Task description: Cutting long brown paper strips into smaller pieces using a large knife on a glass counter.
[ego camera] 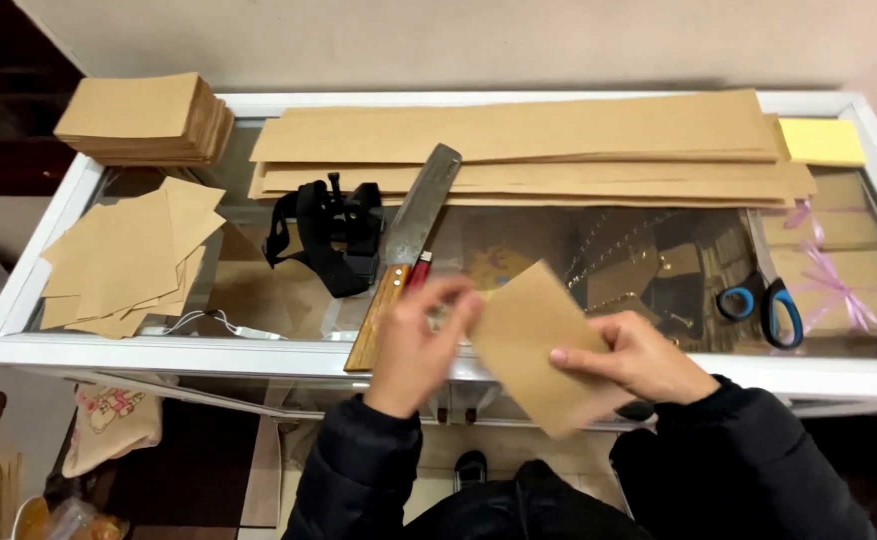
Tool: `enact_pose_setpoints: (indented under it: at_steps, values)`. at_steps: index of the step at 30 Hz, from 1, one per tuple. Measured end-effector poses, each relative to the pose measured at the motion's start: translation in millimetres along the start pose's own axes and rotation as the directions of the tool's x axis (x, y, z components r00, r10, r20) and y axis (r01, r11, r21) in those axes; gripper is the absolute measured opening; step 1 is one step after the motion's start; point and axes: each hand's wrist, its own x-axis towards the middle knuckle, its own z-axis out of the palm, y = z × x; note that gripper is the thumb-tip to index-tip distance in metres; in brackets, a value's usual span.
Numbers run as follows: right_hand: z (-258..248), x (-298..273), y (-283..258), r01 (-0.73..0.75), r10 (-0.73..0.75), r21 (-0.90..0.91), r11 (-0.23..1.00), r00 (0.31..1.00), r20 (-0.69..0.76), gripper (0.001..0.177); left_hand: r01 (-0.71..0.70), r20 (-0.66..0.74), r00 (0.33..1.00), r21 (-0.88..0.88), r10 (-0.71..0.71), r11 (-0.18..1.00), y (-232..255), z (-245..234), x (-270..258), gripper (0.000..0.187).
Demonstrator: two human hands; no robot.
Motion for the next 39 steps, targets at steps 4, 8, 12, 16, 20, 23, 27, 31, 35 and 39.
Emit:
enact_pose_setpoints:
  at_steps: [4, 8, 12, 16, 20, 23, 27, 31, 35, 39]
  values:
    - [-26, -4, 48, -0.005, 0.029, 0.136, 0.991, 0.984, -0.173, 0.024, 0.018, -0.168, 0.977, 0.668, 0.128, 0.744, -24, -21, 1, 0.037]
    - [-41, -6, 84, 0.007, 0.098, 0.413, 0.911, 0.968, -0.233, 0.025, 0.203, -0.163, 0.979, 0.785, -0.121, 0.586, -53, -12, -1, 0.081]
    - [-46, -14, 83, 0.004, 0.115, 0.590, 0.807, 0.980, -0.164, 0.027, 0.237, -0.157, 0.969, 0.817, -0.193, 0.525, -60, -2, 8, 0.088]
    - [-58, -11, 106, 0.028, 0.096, 0.662, 0.749, 0.984, -0.150, 0.024, 0.247, -0.178, 0.968, 0.787, -0.175, 0.566, -53, -8, 14, 0.088]
    - [-70, -19, 112, 0.046, 0.076, 0.689, 0.723, 0.986, -0.146, 0.024, 0.276, -0.225, 0.961, 0.743, -0.161, 0.609, -16, -21, 5, 0.082]
    - [-78, -20, 107, 0.057, 0.071, 0.692, 0.720, 0.985, -0.155, 0.025, 0.212, -0.181, 0.976, 0.686, -0.120, 0.696, 1, -43, -4, 0.062]
    - [-99, -16, 126, -0.027, 0.091, 0.687, 0.726, 0.994, -0.057, 0.039, -0.007, 0.080, 0.996, 0.530, -0.042, 0.848, 48, -72, -14, 0.046]
    - [-108, -12, 126, -0.048, 0.114, 0.684, 0.728, 0.992, -0.052, 0.039, -0.094, 0.136, 0.990, 0.509, 0.027, 0.855, 53, -84, -25, 0.052]
    - [-111, -12, 121, -0.043, 0.103, 0.671, 0.740, 0.993, -0.050, 0.040, -0.099, 0.095, 0.994, 0.607, 0.051, 0.789, 45, -86, -30, 0.044]
    - [-115, -7, 129, -0.033, 0.081, 0.668, 0.743, 0.996, -0.041, 0.038, -0.095, 0.108, 0.994, 0.635, 0.034, 0.766, 39, -86, -32, 0.045]
